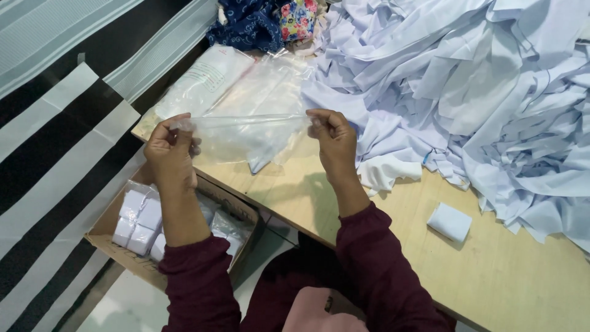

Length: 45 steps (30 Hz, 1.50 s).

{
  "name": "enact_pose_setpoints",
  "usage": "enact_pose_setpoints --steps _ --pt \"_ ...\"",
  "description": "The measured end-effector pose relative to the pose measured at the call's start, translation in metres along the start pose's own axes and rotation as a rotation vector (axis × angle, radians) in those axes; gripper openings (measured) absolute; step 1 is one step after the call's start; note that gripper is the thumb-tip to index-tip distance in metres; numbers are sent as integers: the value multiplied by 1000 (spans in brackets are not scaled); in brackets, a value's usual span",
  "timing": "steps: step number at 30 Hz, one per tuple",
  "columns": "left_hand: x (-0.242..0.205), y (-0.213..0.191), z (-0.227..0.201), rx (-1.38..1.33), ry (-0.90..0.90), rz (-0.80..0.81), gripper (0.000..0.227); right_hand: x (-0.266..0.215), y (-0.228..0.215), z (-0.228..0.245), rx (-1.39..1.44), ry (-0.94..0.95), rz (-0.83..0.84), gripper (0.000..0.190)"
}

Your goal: Folding white fabric pieces into rectangles and placing them into individual plastic bags.

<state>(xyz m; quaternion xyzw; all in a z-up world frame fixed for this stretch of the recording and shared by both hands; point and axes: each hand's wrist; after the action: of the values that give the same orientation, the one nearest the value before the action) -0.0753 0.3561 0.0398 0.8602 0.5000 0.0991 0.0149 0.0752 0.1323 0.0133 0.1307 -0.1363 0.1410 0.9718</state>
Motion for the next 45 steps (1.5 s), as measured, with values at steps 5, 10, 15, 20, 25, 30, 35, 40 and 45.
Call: enact_pose_setpoints --steps 5,10,15,20,25,30,35,40,45 --pt "-10 19 -2 -148 -3 122 14 -14 -15 58 45 -129 -110 17" --pt "-59 67 -10 -309 -125 334 22 -60 -90 97 -111 -259 -232 13" --pt "-114 101 21 -42 -277 687 16 -141 -176 105 -352 -122 -438 12" --pt "-159 121 41 374 -284 910 14 -200 -226 91 -543 97 -570 14" --pt "-185 134 34 626 -143 943 24 -210 -253 104 -694 236 -577 25" --pt "-215 145 0 870 357 811 52 -181 -280 116 -972 72 -497 23" --pt "-270 158 11 617 717 807 26 -140 -285 106 -1113 385 -275 51" --pt "-322 161 43 602 785 1098 29 -133 -280 100 -1154 510 -97 53" --pt "-327 161 48 785 772 1200 31 -141 -296 84 -1025 339 -55 40"
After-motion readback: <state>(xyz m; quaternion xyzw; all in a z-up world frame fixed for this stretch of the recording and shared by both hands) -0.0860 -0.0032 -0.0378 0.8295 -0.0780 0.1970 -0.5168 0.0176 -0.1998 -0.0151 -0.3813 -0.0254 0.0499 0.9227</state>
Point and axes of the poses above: each hand's wrist, its own x-axis towards the middle knuckle, its own y-axis out of the palm, z = x × y, and after that the axes turned 6 degrees about x, right-handed
